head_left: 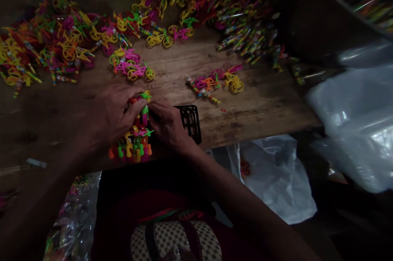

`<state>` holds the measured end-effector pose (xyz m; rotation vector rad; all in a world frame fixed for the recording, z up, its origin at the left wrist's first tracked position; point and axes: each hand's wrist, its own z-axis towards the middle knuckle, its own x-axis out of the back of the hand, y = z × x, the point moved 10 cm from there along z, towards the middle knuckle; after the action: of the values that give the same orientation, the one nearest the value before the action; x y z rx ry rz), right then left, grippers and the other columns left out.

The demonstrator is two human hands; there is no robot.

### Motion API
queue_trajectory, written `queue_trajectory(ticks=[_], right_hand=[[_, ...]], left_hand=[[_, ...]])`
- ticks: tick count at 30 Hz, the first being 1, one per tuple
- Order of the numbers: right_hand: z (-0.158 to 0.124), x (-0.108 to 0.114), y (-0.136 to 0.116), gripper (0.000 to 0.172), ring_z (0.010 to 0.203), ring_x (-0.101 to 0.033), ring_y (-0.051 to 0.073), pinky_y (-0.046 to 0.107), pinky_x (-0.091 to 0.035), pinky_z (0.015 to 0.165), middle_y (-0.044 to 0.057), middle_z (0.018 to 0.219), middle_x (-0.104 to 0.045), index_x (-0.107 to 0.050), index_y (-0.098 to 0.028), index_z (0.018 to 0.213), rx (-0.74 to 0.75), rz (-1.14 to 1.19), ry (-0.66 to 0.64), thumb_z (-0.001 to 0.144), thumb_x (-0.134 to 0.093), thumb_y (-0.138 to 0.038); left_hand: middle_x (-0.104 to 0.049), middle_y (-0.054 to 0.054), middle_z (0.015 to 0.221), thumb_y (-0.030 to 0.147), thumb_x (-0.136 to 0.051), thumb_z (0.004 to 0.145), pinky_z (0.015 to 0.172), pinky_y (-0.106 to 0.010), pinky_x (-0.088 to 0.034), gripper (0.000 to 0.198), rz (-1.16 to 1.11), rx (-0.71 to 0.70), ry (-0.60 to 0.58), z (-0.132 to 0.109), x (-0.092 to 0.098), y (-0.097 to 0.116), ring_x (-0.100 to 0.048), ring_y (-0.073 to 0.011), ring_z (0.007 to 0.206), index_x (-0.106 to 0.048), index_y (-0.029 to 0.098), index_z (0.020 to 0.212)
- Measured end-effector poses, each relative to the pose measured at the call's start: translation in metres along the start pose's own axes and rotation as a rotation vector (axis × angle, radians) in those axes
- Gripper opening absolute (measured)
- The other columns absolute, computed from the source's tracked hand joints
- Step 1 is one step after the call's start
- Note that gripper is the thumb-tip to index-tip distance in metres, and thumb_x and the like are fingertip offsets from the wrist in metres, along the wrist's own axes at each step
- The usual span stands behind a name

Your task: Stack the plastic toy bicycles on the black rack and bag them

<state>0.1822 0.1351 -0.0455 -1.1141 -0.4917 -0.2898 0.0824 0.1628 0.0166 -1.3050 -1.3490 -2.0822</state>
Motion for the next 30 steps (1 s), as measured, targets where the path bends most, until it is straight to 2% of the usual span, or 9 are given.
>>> queue_trajectory(ticks=[4,8,13,17,20,23,25,27,30], right_hand=[[-0.003,0.003,-0.001,0.022,0.093,-0.07,0.022,0.036,-0.054,0.089,0.006,0.094,-0.077,-0.074,-0.023,0.091,0.028,-0.005,0.018,0.092,-0.054,-0.016],[-0.004,0.004,-0.002,0.02,0.088,-0.069,0.021,0.034,-0.054,0.084,0.006,0.093,-0.077,-0.072,-0.023,0.088,0.046,-0.029,0.012,0.092,-0.053,-0.016],[-0.01,-0.004,-0.003,0.02,0.086,-0.063,0.023,0.037,-0.052,0.084,0.008,0.088,-0.072,-0.069,-0.021,0.09,0.049,-0.147,-0.009,0.095,-0.049,-0.017],[-0.015,-0.004,-0.007,0.02,0.08,-0.058,0.023,0.037,-0.052,0.079,0.006,0.082,-0.068,-0.065,-0.022,0.085,0.103,-0.203,0.035,0.093,-0.049,-0.015],[-0.013,0.0,-0.012,0.024,0.075,-0.057,0.021,0.033,-0.051,0.071,0.005,0.076,-0.065,-0.06,-0.023,0.075,0.143,-0.164,0.065,0.093,-0.048,-0.012],[-0.01,-0.002,-0.016,0.02,0.075,-0.06,0.021,0.033,-0.051,0.067,0.006,0.078,-0.067,-0.061,-0.022,0.074,0.167,-0.099,0.019,0.09,-0.052,-0.013],[-0.011,-0.005,-0.016,0.016,0.079,-0.065,0.023,0.034,-0.054,0.068,0.007,0.085,-0.072,-0.067,-0.021,0.082,0.176,-0.061,-0.062,0.088,-0.055,-0.013],[-0.011,-0.003,-0.013,0.02,0.086,-0.071,0.024,0.035,-0.057,0.072,0.008,0.097,-0.076,-0.074,-0.023,0.093,0.159,-0.036,-0.153,0.091,-0.055,-0.016],[0.001,0.02,-0.002,0.024,0.09,-0.075,0.024,0.035,-0.058,0.076,0.007,0.105,-0.079,-0.078,-0.028,0.103,0.057,-0.032,-0.19,0.098,-0.055,-0.027]], left_hand=[[-0.069,-0.005,0.137,0.04,-0.052,0.1,0.114,-0.042,-0.046,0.042,-0.055,-0.014,-0.04,-0.003,-0.004,0.002,-0.064,-0.0264,0.126,-0.065,0.027,0.138],[-0.072,-0.006,0.132,0.041,-0.051,0.101,0.114,-0.043,-0.047,0.038,-0.068,-0.004,-0.073,-0.003,-0.008,0.002,-0.067,-0.0266,0.12,-0.071,0.025,0.129],[-0.071,-0.006,0.135,0.036,-0.051,0.1,0.112,-0.04,-0.047,0.041,-0.056,-0.013,-0.061,-0.002,-0.008,0.004,-0.066,-0.0253,0.124,-0.066,0.024,0.137],[-0.073,-0.012,0.13,0.04,-0.051,0.1,0.109,-0.045,-0.048,0.043,-0.013,-0.059,-0.077,-0.001,-0.012,0.01,-0.067,-0.0309,0.121,-0.07,0.016,0.131],[-0.073,-0.011,0.129,0.041,-0.055,0.099,0.108,-0.046,-0.049,0.042,0.021,-0.068,-0.108,-0.002,-0.019,0.011,-0.067,-0.0315,0.12,-0.071,0.016,0.128],[-0.071,-0.012,0.133,0.04,-0.056,0.099,0.111,-0.045,-0.047,0.043,0.037,-0.06,-0.106,-0.004,-0.021,0.008,-0.065,-0.0295,0.126,-0.067,0.015,0.133],[-0.066,-0.014,0.14,0.042,-0.056,0.1,0.115,-0.044,-0.045,0.048,0.048,-0.047,-0.127,-0.007,-0.023,0.006,-0.06,-0.0292,0.133,-0.063,0.013,0.138],[-0.06,-0.015,0.148,0.046,-0.059,0.099,0.121,-0.049,-0.039,0.055,0.05,-0.018,-0.138,-0.008,-0.023,0.003,-0.054,-0.0317,0.139,-0.06,0.012,0.141],[-0.054,-0.015,0.154,0.051,-0.062,0.096,0.126,-0.052,-0.032,0.059,-0.072,0.007,-0.003,-0.01,-0.002,-0.006,-0.048,-0.0328,0.145,-0.06,0.014,0.141]])
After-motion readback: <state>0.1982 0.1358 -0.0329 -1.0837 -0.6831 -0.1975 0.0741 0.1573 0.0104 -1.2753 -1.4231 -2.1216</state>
